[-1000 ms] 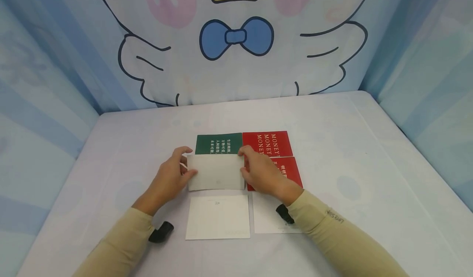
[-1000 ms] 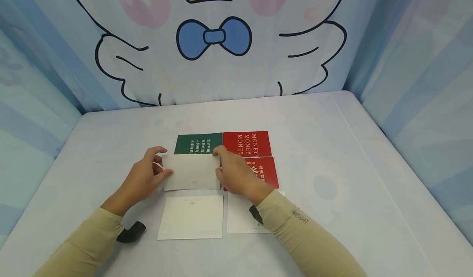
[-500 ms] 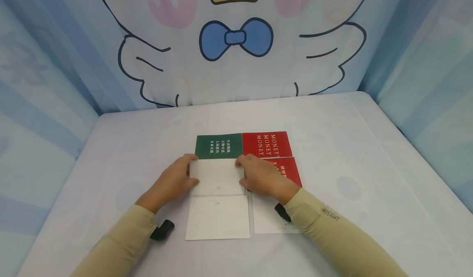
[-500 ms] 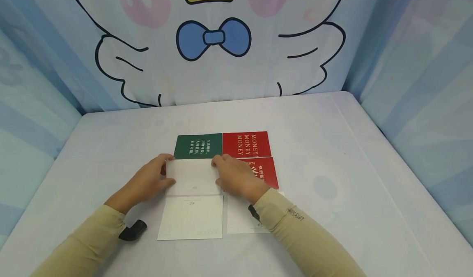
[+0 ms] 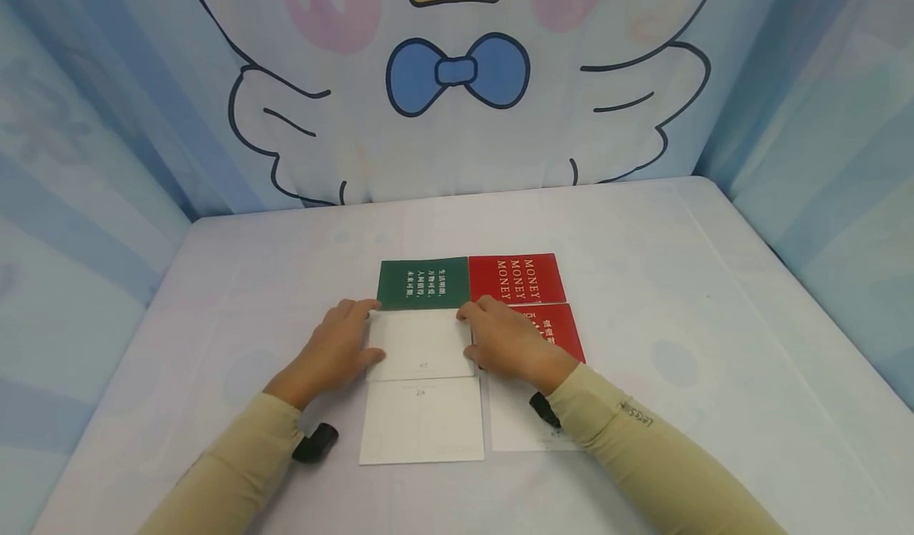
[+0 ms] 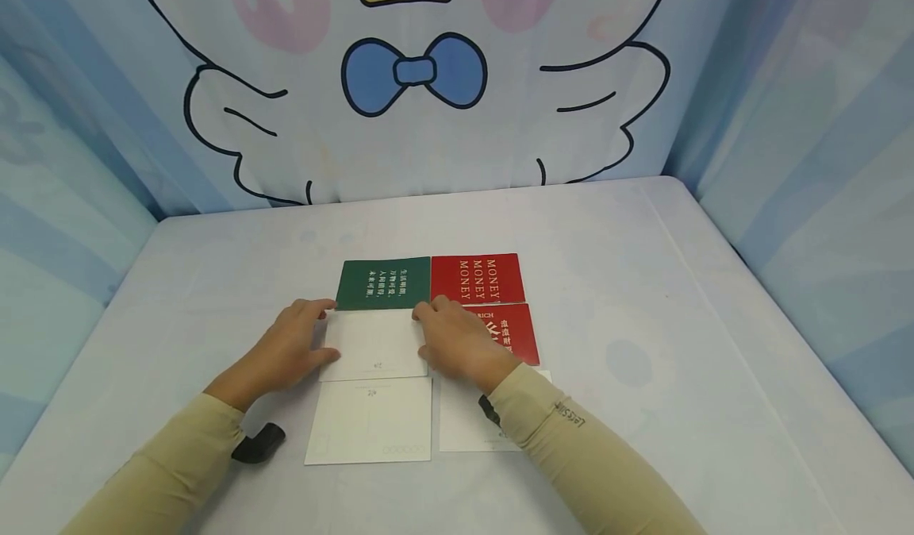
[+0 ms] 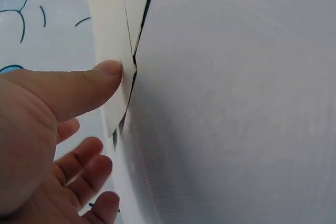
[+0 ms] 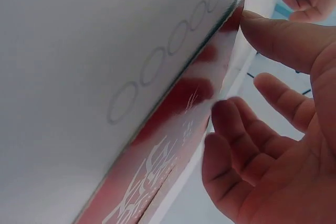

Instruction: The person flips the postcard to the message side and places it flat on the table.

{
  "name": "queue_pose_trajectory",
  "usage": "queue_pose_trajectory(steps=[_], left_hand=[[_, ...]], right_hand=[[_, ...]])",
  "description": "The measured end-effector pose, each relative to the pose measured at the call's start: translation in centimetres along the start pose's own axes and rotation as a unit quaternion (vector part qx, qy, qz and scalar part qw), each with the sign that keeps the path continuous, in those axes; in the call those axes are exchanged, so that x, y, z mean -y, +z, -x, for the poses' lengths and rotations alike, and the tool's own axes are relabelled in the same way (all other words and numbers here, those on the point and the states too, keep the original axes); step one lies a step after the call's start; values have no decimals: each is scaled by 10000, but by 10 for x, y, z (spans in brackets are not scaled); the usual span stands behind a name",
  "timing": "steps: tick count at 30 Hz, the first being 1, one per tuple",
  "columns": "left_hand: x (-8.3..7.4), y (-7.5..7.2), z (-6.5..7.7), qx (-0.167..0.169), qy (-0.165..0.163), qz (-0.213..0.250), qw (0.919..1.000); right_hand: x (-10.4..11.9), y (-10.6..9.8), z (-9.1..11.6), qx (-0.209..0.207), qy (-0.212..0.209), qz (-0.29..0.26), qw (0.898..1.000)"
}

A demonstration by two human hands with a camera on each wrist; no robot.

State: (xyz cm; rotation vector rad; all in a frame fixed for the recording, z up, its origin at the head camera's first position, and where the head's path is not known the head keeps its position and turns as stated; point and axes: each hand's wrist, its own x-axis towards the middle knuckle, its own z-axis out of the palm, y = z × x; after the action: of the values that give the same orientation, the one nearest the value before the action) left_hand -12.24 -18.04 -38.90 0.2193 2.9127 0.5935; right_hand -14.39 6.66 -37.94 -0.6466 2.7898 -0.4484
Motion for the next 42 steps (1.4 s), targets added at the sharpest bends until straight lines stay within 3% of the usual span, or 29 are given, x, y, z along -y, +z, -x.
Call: queue_pose_trajectory(steps=[8, 14, 22, 31, 42], left_hand=[[-5, 0, 0, 129, 12, -23, 9999], [-7, 4, 5, 74, 78, -285, 9995], [-32, 7, 11, 63, 474, 81, 9988], [-69, 10, -9, 215, 844, -242, 9959], [-107, 32, -32, 553, 1386, -353, 9882]], right_hand=[[-1, -1, 2, 71, -347, 300, 9989], [-5, 2, 8, 128, -461, 9, 9989], [-43, -15, 35, -164, -434, -484, 9977], [-91, -29, 59, -433, 100, -50, 9990], [-112, -29, 69, -434, 194, 249, 9986]])
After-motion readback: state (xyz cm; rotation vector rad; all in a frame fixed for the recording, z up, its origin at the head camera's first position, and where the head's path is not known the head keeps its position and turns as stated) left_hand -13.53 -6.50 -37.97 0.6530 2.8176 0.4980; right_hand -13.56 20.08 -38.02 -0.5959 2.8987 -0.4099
